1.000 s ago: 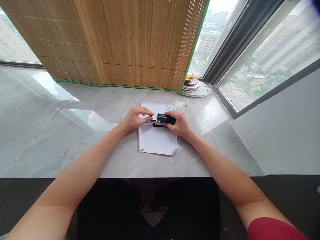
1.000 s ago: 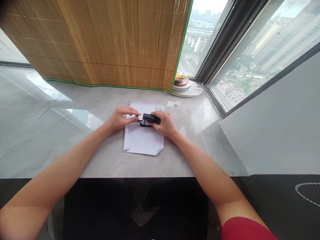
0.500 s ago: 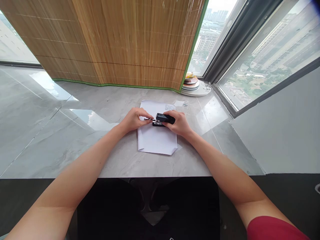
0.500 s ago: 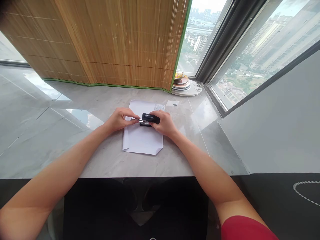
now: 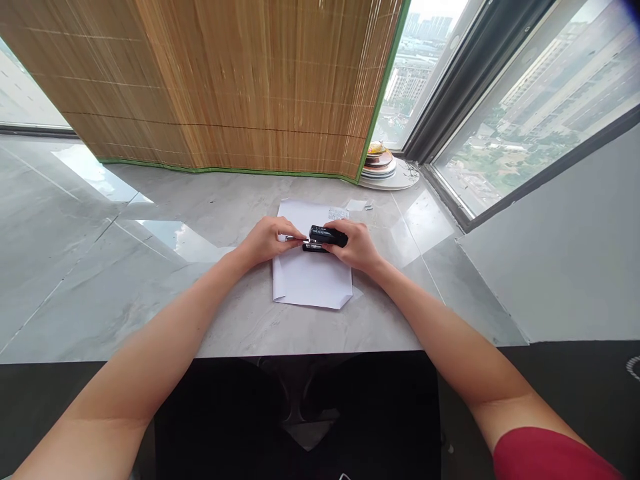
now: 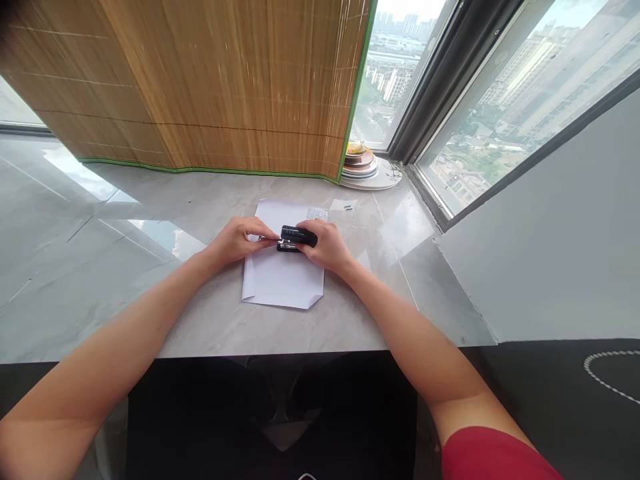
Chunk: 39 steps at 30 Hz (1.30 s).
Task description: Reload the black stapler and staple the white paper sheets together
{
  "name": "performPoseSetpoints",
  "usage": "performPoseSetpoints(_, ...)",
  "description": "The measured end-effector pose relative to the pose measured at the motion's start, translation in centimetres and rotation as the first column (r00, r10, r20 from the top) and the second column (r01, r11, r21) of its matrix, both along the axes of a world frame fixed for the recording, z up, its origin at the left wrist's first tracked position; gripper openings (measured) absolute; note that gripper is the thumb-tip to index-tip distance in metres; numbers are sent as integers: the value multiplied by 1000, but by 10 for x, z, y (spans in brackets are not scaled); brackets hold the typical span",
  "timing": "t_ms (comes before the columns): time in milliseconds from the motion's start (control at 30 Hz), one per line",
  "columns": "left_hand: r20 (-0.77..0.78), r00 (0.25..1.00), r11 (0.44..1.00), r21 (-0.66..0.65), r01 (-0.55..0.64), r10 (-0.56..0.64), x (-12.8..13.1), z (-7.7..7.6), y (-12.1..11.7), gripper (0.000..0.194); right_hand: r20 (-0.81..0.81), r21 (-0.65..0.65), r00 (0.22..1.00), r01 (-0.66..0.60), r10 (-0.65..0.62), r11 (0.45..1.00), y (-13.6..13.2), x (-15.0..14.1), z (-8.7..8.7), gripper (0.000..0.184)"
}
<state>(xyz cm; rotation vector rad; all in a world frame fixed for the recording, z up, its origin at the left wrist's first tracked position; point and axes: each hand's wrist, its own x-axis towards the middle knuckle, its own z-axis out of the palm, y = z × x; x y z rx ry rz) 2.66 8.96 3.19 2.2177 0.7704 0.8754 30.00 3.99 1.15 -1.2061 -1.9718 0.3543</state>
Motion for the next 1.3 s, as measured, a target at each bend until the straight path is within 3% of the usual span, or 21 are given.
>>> performPoseSetpoints(300, -1, 999, 999, -7, 48, -48, -1, -1, 2, 13, 7, 1, 1000, -1, 1, 1000, 0, -1, 2, 27)
performPoseSetpoints(767, 35, 999, 1000, 12, -10, 10, 1, 0, -1, 7, -4, 8, 1000, -2, 2, 1000, 0, 0, 1, 29)
performPoseSetpoints(1300, -1, 1000, 998, -61, -27, 27, -4, 1, 2, 12, 7, -14, 1000, 1, 0, 1000, -2, 0, 5, 28)
